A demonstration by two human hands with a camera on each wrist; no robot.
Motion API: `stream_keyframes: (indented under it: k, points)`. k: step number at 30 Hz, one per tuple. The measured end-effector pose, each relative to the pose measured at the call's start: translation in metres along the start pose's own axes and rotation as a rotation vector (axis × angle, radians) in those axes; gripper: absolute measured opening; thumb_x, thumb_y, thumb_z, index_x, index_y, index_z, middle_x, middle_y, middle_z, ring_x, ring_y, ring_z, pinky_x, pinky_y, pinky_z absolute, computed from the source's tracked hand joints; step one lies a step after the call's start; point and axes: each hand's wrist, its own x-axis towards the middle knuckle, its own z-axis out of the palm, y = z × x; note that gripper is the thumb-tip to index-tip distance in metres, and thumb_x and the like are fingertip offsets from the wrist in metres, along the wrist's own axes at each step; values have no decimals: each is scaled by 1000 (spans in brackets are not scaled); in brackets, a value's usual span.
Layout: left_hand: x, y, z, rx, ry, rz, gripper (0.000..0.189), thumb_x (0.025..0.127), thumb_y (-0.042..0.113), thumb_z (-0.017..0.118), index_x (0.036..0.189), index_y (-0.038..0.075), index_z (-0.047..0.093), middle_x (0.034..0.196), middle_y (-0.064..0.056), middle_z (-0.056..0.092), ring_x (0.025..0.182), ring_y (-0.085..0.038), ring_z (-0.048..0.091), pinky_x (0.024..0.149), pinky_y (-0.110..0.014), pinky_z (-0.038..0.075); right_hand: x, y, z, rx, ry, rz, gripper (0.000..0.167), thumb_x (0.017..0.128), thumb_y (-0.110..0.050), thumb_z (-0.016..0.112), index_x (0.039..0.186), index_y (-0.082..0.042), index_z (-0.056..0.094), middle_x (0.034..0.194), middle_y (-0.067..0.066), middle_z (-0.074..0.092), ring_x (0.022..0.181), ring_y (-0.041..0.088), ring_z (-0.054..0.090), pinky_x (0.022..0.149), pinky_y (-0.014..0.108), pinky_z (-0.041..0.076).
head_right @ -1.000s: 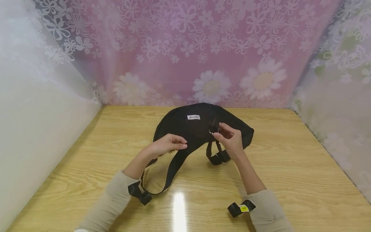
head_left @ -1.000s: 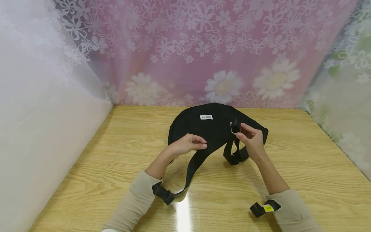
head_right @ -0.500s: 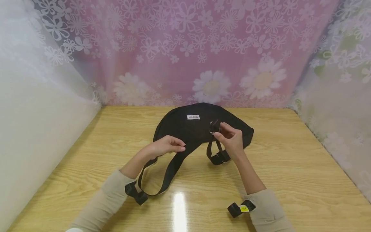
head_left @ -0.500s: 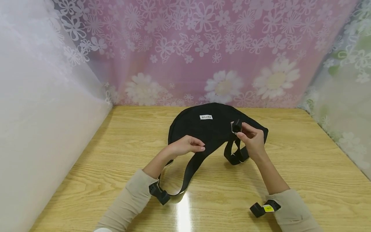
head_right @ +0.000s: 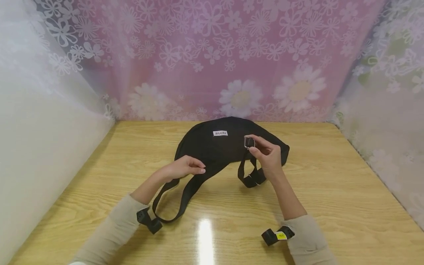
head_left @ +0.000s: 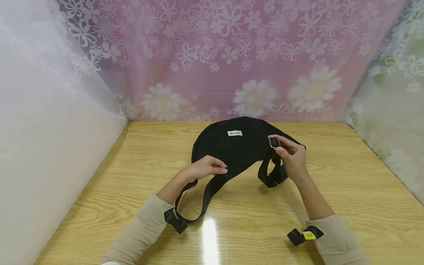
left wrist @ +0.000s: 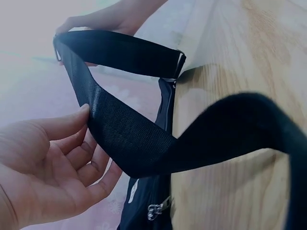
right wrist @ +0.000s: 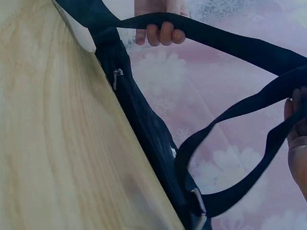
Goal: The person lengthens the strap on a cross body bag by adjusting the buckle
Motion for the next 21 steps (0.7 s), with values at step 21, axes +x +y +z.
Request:
stream_keyframes:
  k: [21]
  points:
    - [-64,9,38,540,-470,209,2,88,9,62,90,9,62,72,11,53,60,-2,44,57,-16,40,-66,-44,16,-1049,-936,-206,47,70,-30,81,109,-11,63,102,-6,51,84,8,53,69,19,45]
